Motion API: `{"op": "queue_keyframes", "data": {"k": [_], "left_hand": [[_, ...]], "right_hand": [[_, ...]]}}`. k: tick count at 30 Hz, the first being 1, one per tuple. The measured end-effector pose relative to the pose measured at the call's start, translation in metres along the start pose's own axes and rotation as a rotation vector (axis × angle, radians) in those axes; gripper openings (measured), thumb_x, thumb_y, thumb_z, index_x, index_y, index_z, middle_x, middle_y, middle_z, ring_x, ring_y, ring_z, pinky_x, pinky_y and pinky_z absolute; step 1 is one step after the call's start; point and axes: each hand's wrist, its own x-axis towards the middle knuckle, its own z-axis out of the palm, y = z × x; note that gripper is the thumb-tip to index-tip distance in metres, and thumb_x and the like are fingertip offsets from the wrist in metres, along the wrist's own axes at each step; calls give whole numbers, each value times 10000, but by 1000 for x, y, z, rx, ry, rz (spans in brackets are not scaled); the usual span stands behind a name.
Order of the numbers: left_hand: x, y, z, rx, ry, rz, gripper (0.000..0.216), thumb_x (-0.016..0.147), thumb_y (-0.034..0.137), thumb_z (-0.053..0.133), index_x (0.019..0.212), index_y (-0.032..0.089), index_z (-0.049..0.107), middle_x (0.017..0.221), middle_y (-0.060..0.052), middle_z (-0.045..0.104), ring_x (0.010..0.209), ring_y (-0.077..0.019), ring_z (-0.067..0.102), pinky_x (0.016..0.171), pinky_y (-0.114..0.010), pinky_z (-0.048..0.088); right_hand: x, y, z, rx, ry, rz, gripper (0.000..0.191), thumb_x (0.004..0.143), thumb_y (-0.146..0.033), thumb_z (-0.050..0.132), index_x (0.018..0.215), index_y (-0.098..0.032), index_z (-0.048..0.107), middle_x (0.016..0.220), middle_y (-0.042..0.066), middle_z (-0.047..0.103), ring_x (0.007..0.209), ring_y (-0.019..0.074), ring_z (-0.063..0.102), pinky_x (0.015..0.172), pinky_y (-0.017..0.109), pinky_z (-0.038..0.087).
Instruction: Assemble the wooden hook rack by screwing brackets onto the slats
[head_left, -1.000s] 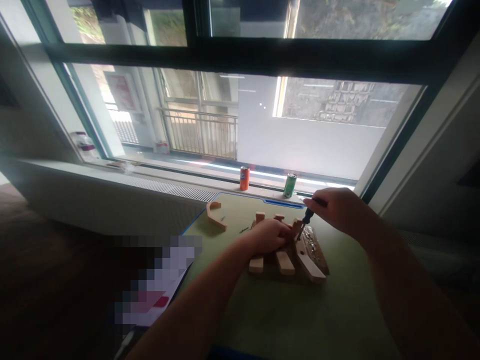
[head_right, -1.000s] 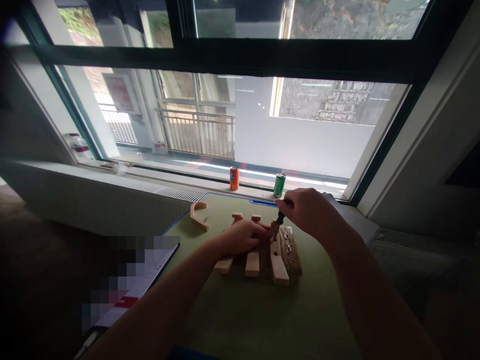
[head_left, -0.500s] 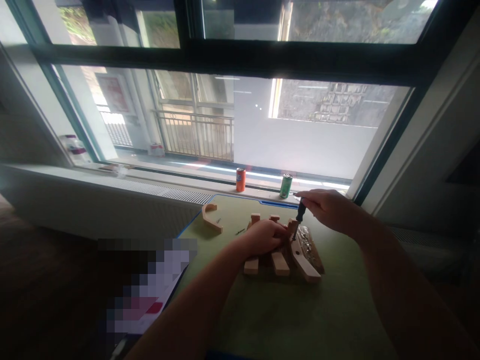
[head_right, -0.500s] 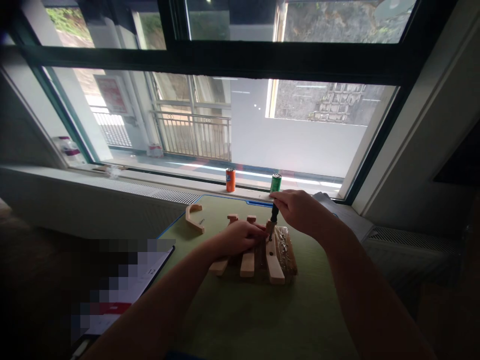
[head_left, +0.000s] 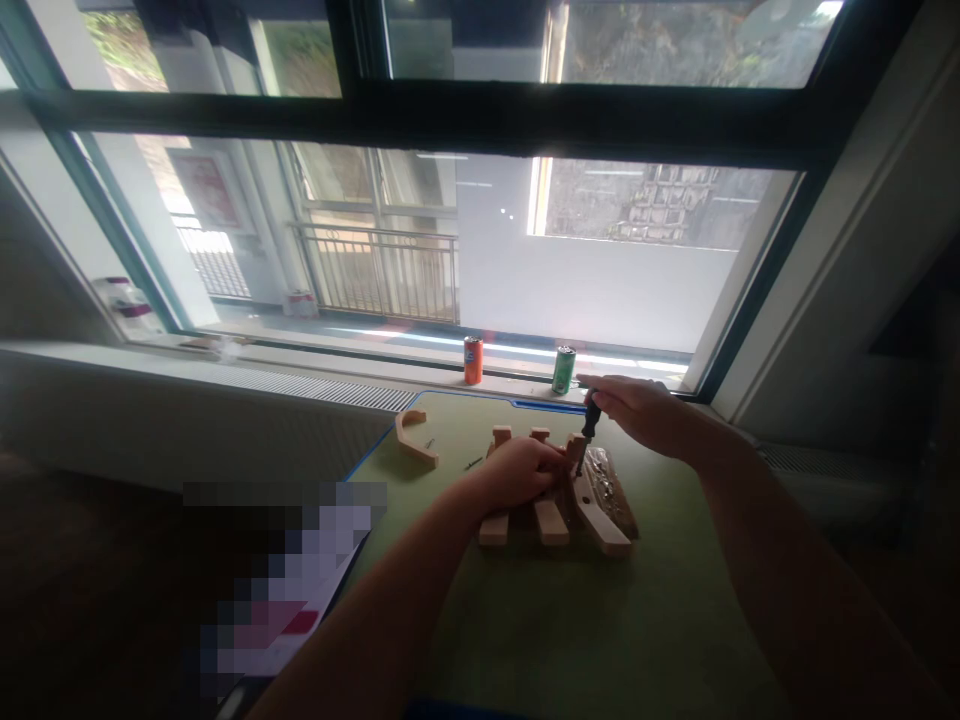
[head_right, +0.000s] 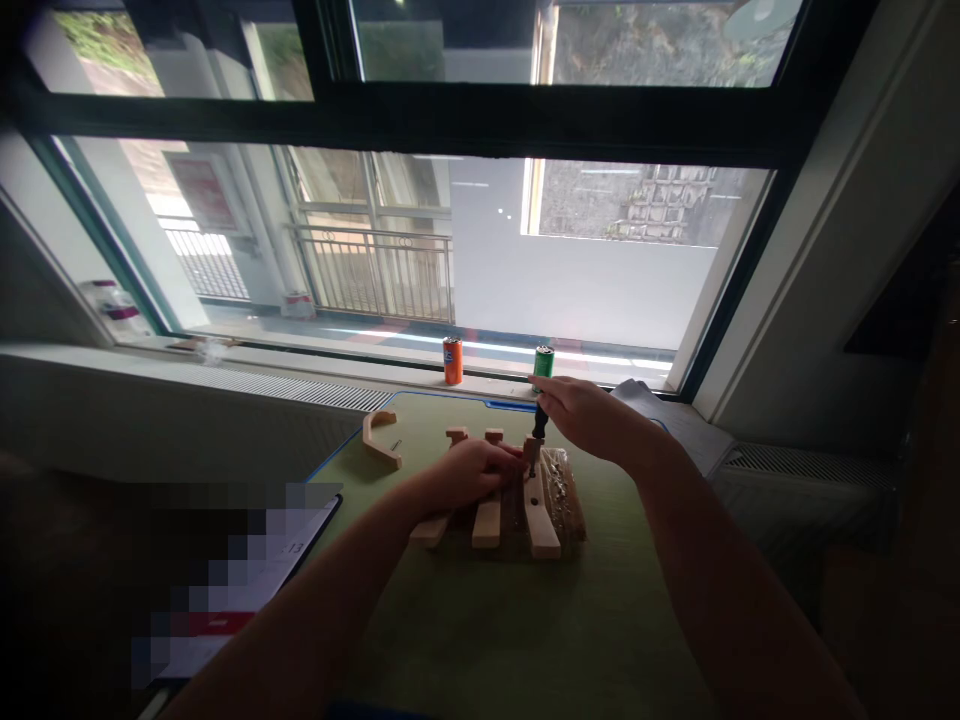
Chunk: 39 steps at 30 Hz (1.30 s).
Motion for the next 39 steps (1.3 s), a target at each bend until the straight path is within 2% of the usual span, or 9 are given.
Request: {"op": "queue_keyframes", "data": {"k": [4, 8, 14, 20, 26, 29, 32, 35, 39], "left_hand": [[-1, 1, -2, 4, 2, 48, 321, 763, 214, 468, 1035, 248, 634, 994, 5, 652, 975, -159, 532, 859, -245, 379], [-1, -1, -1, -2, 3, 45, 322, 765, 207, 461, 1031, 247, 638, 1014, 8, 647, 962, -159, 537, 869, -248, 376], [1, -3, 1, -38, 11, 16, 336, 752, 216, 482, 1055, 234, 625, 1055, 8, 632, 943, -151, 551, 859, -234, 393], [0, 1, 0, -18, 18, 26, 317, 752, 218, 478, 1020, 225, 646, 1032, 7, 641, 1059, -174, 494, 931, -252, 353], [0, 3, -1, -18, 12, 9, 337, 741, 197, 470, 1032, 220, 639, 1015, -2, 645, 961, -166, 539, 894, -259, 379], [0, 5, -2, -18, 8, 0, 345, 735, 185, 463, 1031, 214, 638, 1012, -4, 643, 912, -158, 556, 860, -250, 397], [-2, 6, -3, -19, 1, 14, 339, 729, 172, 462, 1012, 214, 645, 1005, -3, 645, 889, -151, 562, 818, -238, 414], [-3, 6, -4, -16, 13, 51, 328, 732, 170, 465, 999, 214, 650, 971, 2, 655, 875, -145, 563, 803, -234, 415], [-7, 9, -5, -15, 33, 8, 327, 745, 181, 461, 1016, 200, 642, 959, -7, 658, 862, -146, 568, 796, -241, 421]], "right_hand": [[3, 0, 1, -34, 17, 26, 344, 869, -315, 393, 1168, -228, 539, 918, 66, 666, 723, 164, 604, 625, 263, 426], [7, -4, 2, -98, 5, 23, 301, 828, -409, 456, 928, -201, 650, 777, 56, 665, 659, 162, 585, 606, 264, 406], [0, -6, -4, 0, 11, -38, 336, 864, -269, 389, 1152, -216, 556, 1018, 64, 632, 826, 158, 583, 681, 253, 416], [-2, -13, -4, -121, 59, 67, 341, 774, -468, 505, 768, -173, 675, 649, 36, 619, 566, 136, 520, 544, 258, 365], [-10, -24, 33, 238, 244, 217, 394, 862, -338, 382, 1216, -212, 500, 933, 53, 643, 708, 140, 559, 627, 260, 421], [-12, -20, 40, 448, 200, 320, 458, 871, -314, 348, 1322, -238, 349, 1013, 47, 627, 714, 130, 566, 580, 243, 436], [-6, -14, 26, 495, 77, 275, 425, 853, -280, 382, 1272, -215, 414, 998, 53, 632, 708, 118, 568, 576, 227, 440], [4, -12, 5, 314, -49, 211, 300, 797, -338, 494, 1023, -165, 590, 783, 38, 647, 606, 111, 553, 552, 225, 420], [10, -14, -10, 32, -138, 248, 309, 767, -449, 512, 771, -160, 620, 589, 20, 603, 493, 117, 527, 485, 229, 367]]}}
